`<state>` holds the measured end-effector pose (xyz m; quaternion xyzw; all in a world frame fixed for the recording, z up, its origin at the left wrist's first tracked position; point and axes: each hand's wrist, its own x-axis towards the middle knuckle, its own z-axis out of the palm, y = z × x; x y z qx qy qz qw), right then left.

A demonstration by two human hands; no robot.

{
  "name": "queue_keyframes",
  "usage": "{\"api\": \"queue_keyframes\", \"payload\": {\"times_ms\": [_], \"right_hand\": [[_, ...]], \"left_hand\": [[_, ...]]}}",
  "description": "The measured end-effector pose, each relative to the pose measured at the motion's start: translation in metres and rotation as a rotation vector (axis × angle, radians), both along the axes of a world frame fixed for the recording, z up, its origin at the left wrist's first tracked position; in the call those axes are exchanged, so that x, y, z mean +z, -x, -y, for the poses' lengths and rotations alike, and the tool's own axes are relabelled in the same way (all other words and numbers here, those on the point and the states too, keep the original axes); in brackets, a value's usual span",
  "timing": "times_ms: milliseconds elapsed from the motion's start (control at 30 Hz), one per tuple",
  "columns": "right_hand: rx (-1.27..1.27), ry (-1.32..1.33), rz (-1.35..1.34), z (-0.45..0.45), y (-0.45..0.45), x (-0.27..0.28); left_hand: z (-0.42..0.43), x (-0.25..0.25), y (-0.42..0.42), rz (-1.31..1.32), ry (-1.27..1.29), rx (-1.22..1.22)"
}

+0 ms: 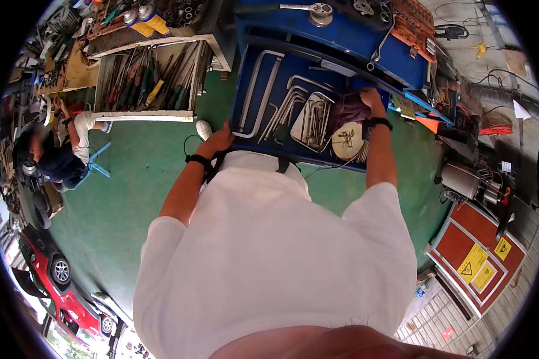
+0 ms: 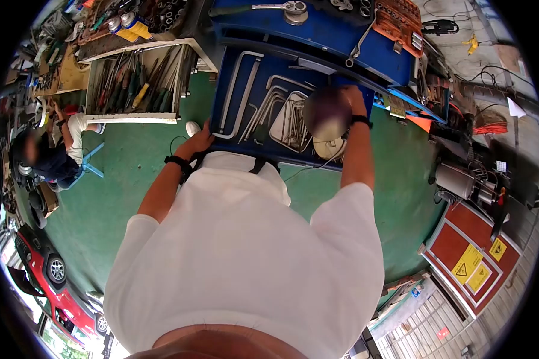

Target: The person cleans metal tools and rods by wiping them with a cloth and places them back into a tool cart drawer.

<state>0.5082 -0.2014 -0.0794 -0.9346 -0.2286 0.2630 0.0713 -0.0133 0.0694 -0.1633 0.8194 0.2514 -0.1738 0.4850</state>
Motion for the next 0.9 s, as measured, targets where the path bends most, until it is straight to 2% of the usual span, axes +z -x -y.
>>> {"api": "queue_keyframes", "payload": {"times_ms": [33, 100, 167, 233, 300, 333, 400, 433, 467, 500, 533, 567, 600, 633, 667, 700, 767, 800, 833, 900], "right_hand": [[-0.001, 0.007, -0.002, 0.012, 0.006, 0.006], [-0.142, -0.243, -0.12, 0.045, 0.014, 0.024], [-0.164, -0.361, -0.108, 0.083, 0.023, 0.023], [-0.429, -0.513, -0.37, 0.115, 0.044, 0.025], [-0.653, -0.606, -0.435, 0.081, 0.117, 0.091], [-0.651, -0.605, -0.457, 0.061, 0.144, 0.109], [-0.583, -0.694, -0.437, 0.037, 0.187, 0.131], [-0.419, -0.694, -0.364, 0.026, 0.2, 0.128], [-0.258, -0.69, -0.284, 0.012, 0.211, 0.124], [-0.229, -0.623, -0.248, -0.023, 0.239, 0.15], [-0.324, -0.759, -0.438, -0.041, 0.26, 0.142], [-0.175, -0.789, -0.466, -0.063, 0.278, 0.154], [-0.166, -0.805, -0.668, -0.08, 0.291, 0.161], [-0.012, -0.921, -0.76, -0.095, 0.301, 0.159], [0.021, -0.968, -0.805, -0.105, 0.311, 0.152], [0.012, -0.971, -0.806, -0.108, 0.312, 0.153], [0.174, -0.866, -0.746, -0.116, 0.313, 0.157], [0.209, -0.717, -0.862, -0.112, 0.302, 0.148], [0.201, -0.714, -0.861, -0.105, 0.294, 0.131], [0.25, -0.528, -0.65, -0.088, 0.286, 0.085]], "left_hand": [[0.001, 0.009, -0.005, -0.037, 0.001, -0.007], [0.002, 0.021, -0.008, -0.056, 0.003, -0.013], [-0.003, 0.026, -0.01, -0.068, 0.014, -0.042], [-0.01, 0.076, -0.031, -0.448, -0.203, -0.211], [-0.018, 0.1, -0.042, -0.495, -0.24, -0.313], [-0.019, 0.116, -0.046, -0.384, -0.204, -0.261], [-0.019, 0.158, -0.059, -0.077, -0.079, -0.186], [-0.014, 0.181, -0.063, 0.116, 0.018, -0.163], [-0.009, 0.193, -0.067, 0.115, 0.027, -0.183], [-0.003, 0.201, -0.071, 0.275, 0.11, -0.172], [0.001, 0.205, -0.077, 0.435, 0.195, -0.16], [0.005, 0.206, -0.083, 0.439, 0.203, -0.181], [0.007, 0.207, -0.088, 0.518, 0.361, -0.148], [0.009, 0.208, -0.088, 0.59, 0.52, -0.106], [0.004, 0.196, -0.084, 0.505, 0.627, -0.054], [-0.005, 0.185, -0.079, 0.498, 0.629, -0.059], [-0.025, 0.167, -0.064, 0.391, 0.5, 0.032], [-0.031, 0.16, -0.057, 0.514, 0.448, 0.083], [-0.04, 0.152, -0.049, 0.511, 0.454, 0.079], [-0.058, 0.134, -0.03, 0.369, 0.122, 0.255]]}}
